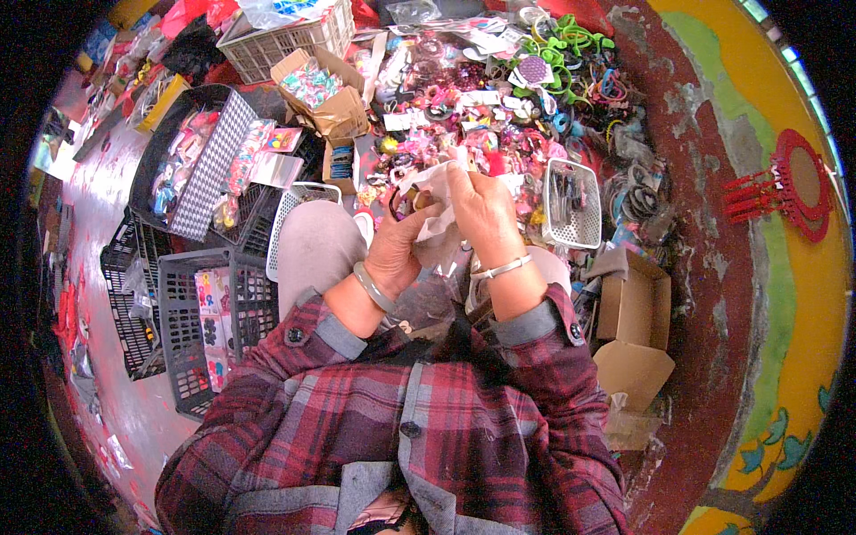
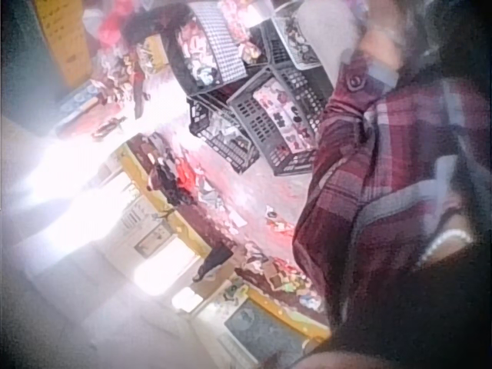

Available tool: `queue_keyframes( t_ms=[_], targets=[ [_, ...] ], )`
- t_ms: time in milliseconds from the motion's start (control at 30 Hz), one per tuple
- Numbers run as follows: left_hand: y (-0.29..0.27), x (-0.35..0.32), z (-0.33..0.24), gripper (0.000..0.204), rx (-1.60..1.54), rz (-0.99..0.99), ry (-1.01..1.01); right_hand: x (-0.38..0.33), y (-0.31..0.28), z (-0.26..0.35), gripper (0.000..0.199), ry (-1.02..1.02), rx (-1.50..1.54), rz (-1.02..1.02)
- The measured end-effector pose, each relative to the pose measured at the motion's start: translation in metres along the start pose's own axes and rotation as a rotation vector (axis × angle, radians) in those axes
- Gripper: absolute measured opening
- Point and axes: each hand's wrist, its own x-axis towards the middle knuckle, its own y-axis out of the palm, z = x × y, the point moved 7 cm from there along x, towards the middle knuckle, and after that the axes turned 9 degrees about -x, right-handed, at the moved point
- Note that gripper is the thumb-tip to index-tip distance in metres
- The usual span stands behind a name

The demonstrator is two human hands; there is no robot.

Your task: The person picks up several hair ties and small accessories from a pile on the floor, places them into a white cloth bag, and closes the bag by hand.

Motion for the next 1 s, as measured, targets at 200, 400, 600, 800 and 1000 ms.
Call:
queue_keyframes(
  t_ms=[200,400,600,800,1000],
  targets=[
    [0.001,-0.001,-0.005,0.043,-0.325,0.071,-0.091,-0.001,0.008,-0.030,0.031,0.183,0.951,0.079],
    [-0.004,0.002,-0.027,0.043,-0.461,0.053,-0.014,-0.018,0.021,-0.026,0.044,0.120,1.437,0.253],
    [-0.001,-0.001,-0.030,0.035,-0.471,0.102,-0.046,-0.014,-0.002,-0.034,0.046,0.066,1.362,0.055],
    [-0.002,0.001,-0.028,0.031,-0.501,0.009,-0.073,-0.016,-0.055,-0.020,0.043,-0.109,1.167,-0.123],
    [0.001,0.003,-0.015,0.035,-0.384,0.061,-0.123,-0.041,-0.036,0.029,0.046,-0.335,0.837,0.179]
  ],
)
